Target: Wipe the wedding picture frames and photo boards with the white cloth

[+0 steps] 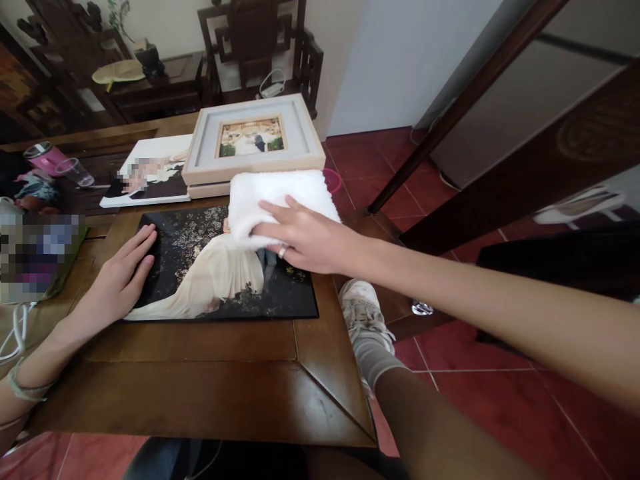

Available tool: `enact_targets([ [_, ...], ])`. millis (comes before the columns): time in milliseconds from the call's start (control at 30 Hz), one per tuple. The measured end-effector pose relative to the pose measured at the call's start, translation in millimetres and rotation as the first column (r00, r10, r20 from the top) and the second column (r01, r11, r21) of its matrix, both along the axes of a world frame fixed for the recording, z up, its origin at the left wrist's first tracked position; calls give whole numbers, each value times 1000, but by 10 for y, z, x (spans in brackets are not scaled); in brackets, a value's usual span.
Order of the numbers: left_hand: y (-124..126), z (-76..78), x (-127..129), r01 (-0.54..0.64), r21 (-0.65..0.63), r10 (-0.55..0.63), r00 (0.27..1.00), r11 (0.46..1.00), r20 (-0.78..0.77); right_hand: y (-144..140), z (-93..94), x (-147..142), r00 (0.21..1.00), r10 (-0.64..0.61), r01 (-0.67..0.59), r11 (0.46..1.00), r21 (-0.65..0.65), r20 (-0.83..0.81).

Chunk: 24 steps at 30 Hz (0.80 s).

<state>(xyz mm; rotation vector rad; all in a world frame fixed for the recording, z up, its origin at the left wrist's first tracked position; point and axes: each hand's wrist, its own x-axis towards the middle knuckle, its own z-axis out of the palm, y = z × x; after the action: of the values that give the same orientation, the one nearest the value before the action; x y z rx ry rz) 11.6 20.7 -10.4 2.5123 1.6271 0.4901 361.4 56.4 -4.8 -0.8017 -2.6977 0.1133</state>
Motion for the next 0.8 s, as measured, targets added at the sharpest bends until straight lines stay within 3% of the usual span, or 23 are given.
enact_targets([
  [133,-1,-3,2,-11,19,11,1000,1000,6,-60,-4,-91,1000,-22,22,998,55,3],
  [333,-5,-10,4,-22,6,21,999,1000,27,-878,-17,-311,989,131,-122,985,122,-69],
  [467,-8,-22,-4,-3,11,2,999,1000,38,-1234,22,-449,985,139,-128,987,100,-106],
  [600,-8,-22,-6,7,10,-8,999,1000,33,-1053,34,-455,983,168,-166,986,33,-68],
  [800,-9,-26,-19,4,11,-4,1000,1000,23,-254,66,-409,997,63,-61,997,-45,54],
])
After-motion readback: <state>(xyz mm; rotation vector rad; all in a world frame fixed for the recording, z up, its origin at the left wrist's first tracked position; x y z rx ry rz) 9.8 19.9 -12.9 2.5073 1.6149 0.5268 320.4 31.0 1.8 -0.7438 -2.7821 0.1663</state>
